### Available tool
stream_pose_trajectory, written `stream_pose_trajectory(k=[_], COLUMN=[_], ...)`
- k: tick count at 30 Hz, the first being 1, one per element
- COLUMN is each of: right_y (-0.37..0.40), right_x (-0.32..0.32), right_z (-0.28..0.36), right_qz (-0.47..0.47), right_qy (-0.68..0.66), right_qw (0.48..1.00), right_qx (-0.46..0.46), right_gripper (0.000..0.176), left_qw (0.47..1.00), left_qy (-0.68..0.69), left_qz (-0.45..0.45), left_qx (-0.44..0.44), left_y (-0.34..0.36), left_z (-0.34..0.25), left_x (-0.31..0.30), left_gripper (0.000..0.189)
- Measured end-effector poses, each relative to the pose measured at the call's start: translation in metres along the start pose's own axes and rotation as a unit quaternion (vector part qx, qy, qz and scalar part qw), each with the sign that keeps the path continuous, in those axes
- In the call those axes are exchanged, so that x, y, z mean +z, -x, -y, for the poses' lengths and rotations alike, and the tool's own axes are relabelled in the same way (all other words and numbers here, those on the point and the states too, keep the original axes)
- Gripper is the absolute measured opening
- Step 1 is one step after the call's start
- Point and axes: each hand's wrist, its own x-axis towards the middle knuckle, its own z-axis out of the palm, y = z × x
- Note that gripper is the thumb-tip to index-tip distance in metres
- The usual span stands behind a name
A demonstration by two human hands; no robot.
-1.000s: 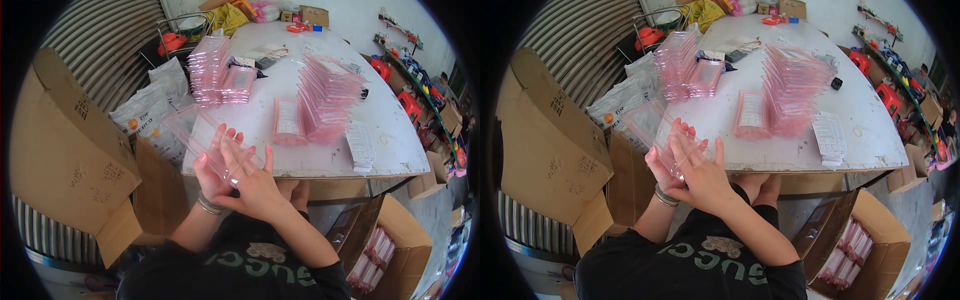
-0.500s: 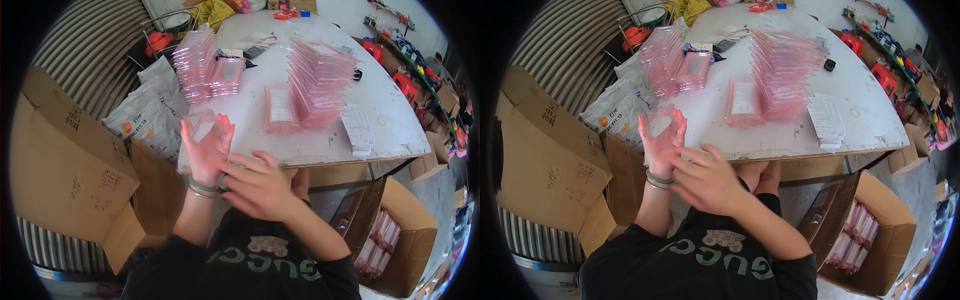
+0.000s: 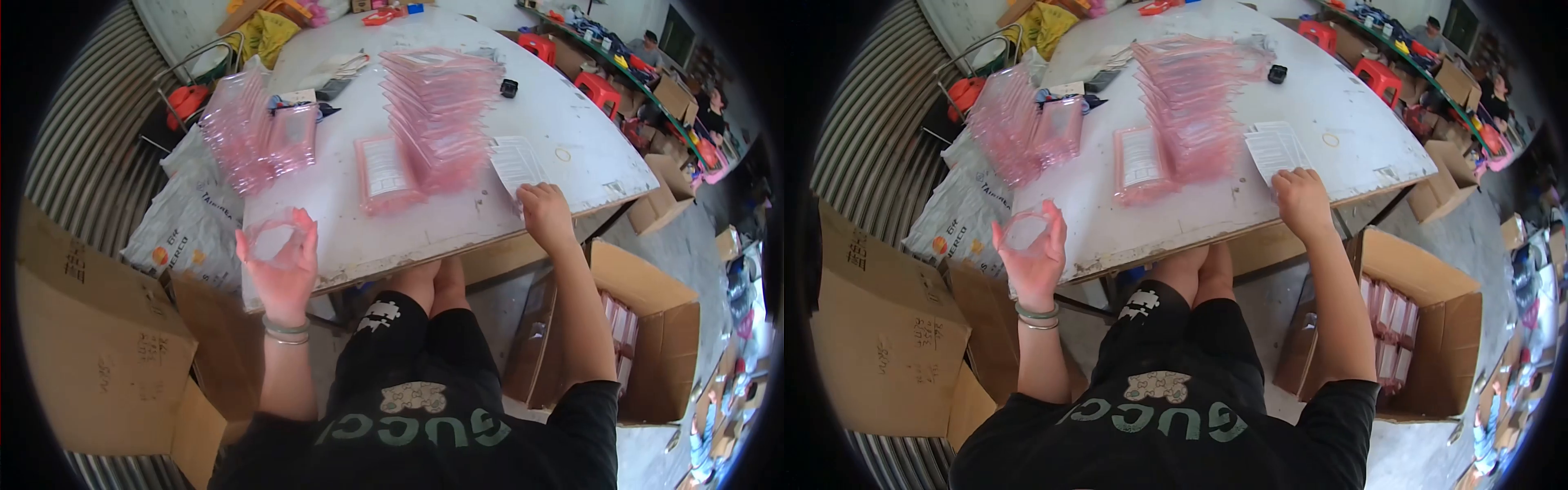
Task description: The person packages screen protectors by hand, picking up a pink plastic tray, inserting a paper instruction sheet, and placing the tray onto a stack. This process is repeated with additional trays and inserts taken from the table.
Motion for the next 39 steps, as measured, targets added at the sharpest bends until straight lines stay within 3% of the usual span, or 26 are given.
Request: stream_pose_trajectory(k=[3, 6, 10, 14, 16, 18, 20, 22, 24, 34, 39], right_y=[-0.003, -0.004, -0.006, -0.015, -0.015, -0.015, -0.009, -0.024, -0.042, -0.049, -0.056], right_x=[-0.005, -0.004, -0.008, -0.065, -0.099, -0.131, -0.139, -0.153, -0.149, -0.121, -0.111], right_z=[0.005, 0.0, -0.008, 0.01, 0.037, 0.083, 0.125, 0.161, 0.184, 0.202, 0.216], right_qz=[-0.086, -0.056, -0.031, -0.21, -0.307, -0.386, -0.413, -0.314, -0.267, -0.274, -0.241], right_qy=[0.006, 0.051, -0.047, 0.109, -0.024, -0.21, -0.356, -0.323, -0.323, -0.22, -0.202], right_qw=[0.996, 0.996, 0.998, 0.968, 0.937, 0.882, 0.837, 0.888, 0.887, 0.903, 0.915], right_qx=[0.001, 0.039, 0.031, 0.082, 0.164, 0.169, 0.05, -0.092, -0.195, -0.247, -0.254], right_gripper=[0.007, 0.009, 0.004, 0.015, 0.016, 0.015, 0.015, 0.016, 0.019, 0.032, 0.033], left_qw=[1.0, 1.0, 1.0, 0.999, 0.999, 0.998, 0.995, 0.991, 0.996, 0.987, 0.988], left_qy=[0.014, -0.013, -0.019, -0.02, -0.026, -0.044, -0.077, -0.126, -0.076, -0.147, -0.152], left_qz=[-0.014, -0.019, -0.008, -0.043, -0.04, -0.053, -0.052, -0.035, -0.042, -0.05, 0.018], left_qx=[-0.018, -0.008, -0.007, 0.005, -0.002, 0.007, 0.019, 0.036, -0.012, 0.034, 0.01], left_y=[0.0, -0.001, -0.003, 0.0, -0.001, -0.002, -0.003, -0.004, -0.001, 0.005, 0.008], left_z=[0.001, 0.009, 0.02, 0.021, 0.022, 0.024, 0.03, 0.039, 0.043, 0.055, 0.06], left_x=[-0.003, -0.004, -0.003, -0.002, -0.002, 0.0, 0.001, 0.002, 0.007, 0.017, 0.01], left_gripper=[0.09, 0.09, 0.086, 0.082, 0.081, 0.081, 0.08, 0.078, 0.078, 0.079, 0.086])
